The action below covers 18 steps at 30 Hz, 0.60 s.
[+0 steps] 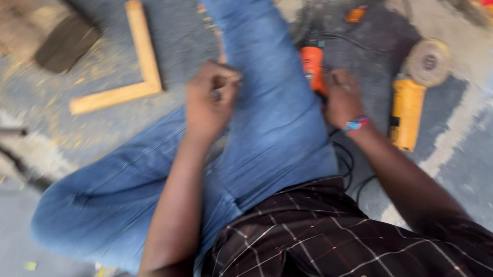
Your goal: The person aligns and fits together mitered wooden pieces by hand, uses an angle grinder to smooth the wood surfaces, and operates a handheld power drill to create holes in the timber.
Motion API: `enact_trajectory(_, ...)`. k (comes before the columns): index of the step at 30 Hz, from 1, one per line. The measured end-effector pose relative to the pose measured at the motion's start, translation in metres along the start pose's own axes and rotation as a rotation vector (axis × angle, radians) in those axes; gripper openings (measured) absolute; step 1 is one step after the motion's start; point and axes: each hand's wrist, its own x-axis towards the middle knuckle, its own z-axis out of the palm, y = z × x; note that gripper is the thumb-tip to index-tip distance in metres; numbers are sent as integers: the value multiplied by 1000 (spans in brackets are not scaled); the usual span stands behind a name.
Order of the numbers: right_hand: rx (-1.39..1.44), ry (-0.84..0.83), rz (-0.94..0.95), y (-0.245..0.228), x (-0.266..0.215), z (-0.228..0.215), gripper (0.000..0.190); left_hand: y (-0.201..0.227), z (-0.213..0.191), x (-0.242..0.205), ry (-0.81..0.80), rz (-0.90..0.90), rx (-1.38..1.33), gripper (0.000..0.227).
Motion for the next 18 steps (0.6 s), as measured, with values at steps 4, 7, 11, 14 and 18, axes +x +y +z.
enact_trajectory(4, 151, 37, 214, 4, 14, 26, 56, 6, 5, 0, 24, -93, -83, 5)
enact_trajectory(7, 162, 43, 111, 15, 24, 28, 61, 12, 6, 2, -12, -92, -78, 6)
enact_trajectory(11, 97, 182, 64, 31, -5, 13, 55, 16, 6, 2, -29, -67, -187, 8)
enact_trajectory(14, 381, 393, 182, 43, -27, -26, 32, 18, 9, 6, -60, -128, -242, 10)
enact_trajectory(18, 1292, 546, 207, 35, -54, -107, 49, 20, 4, 4, -94, -165, -465, 11)
